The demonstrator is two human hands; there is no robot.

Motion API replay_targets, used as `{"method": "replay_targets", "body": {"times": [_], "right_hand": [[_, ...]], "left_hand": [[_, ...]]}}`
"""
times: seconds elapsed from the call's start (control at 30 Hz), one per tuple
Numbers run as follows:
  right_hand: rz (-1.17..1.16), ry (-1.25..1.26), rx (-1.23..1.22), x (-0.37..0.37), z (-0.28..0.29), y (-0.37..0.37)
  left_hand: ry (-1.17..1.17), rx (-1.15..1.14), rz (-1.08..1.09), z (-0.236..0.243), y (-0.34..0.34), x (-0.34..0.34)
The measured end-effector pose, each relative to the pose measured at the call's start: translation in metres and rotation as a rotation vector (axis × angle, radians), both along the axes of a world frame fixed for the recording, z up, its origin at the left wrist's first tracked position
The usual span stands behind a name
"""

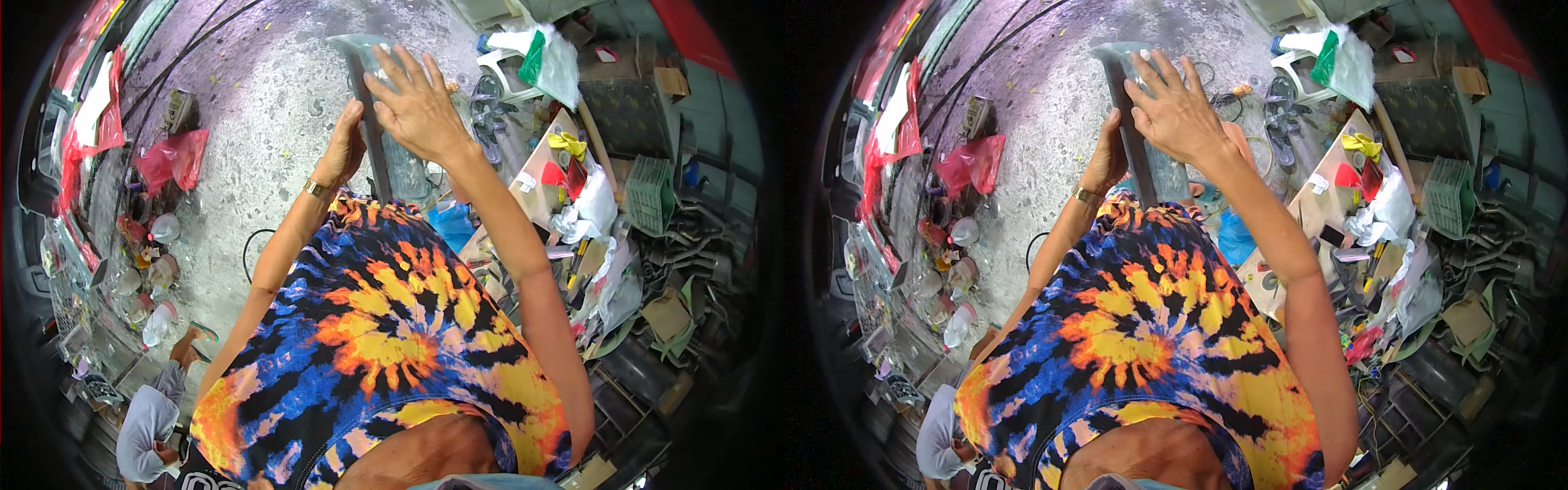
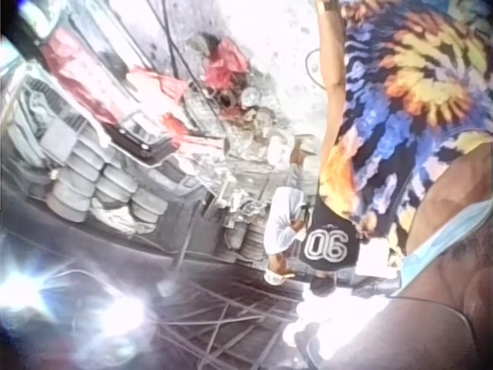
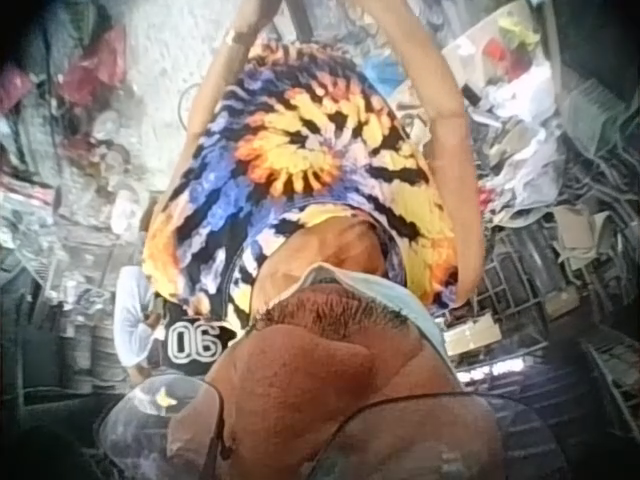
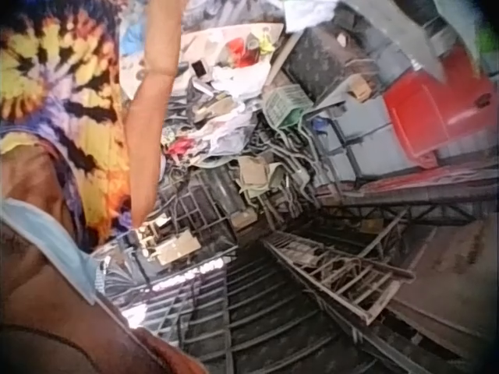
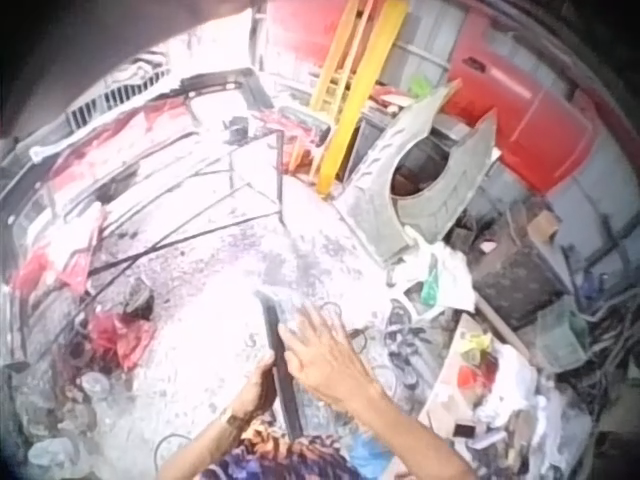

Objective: Inspecting and handling a car bumper part during a repair process in a workshop.

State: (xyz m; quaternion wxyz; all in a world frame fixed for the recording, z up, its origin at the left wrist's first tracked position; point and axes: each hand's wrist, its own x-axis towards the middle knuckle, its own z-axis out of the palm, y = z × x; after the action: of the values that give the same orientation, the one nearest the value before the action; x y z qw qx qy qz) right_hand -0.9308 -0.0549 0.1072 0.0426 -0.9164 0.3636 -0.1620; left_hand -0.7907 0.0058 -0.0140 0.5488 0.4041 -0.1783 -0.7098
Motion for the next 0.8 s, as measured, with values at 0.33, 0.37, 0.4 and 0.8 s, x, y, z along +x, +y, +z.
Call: {"method": "replay_targets", "body": {"times": [0.33,0.37,0.4,0.8], "right_hand": [[0.183,0.215,0.092,-0.013,0.000,0.055],[0.188,0.216,0.125,-0.015,0.002,0.062],[0.202,0.204,0.124,-0.017,0.004,0.068],[-0.012,-0.263,0.355,-0.046,0.023,0.077]], "left_hand": [[0.197,0.085,0.040,0.006,-0.015,0.022],[0.222,0.098,0.047,0.005,-0.015,0.024],[0.245,0.111,0.054,0.004,-0.015,0.026],[0.267,-0.067,-0.101,0.029,-0.016,0.043]]}}
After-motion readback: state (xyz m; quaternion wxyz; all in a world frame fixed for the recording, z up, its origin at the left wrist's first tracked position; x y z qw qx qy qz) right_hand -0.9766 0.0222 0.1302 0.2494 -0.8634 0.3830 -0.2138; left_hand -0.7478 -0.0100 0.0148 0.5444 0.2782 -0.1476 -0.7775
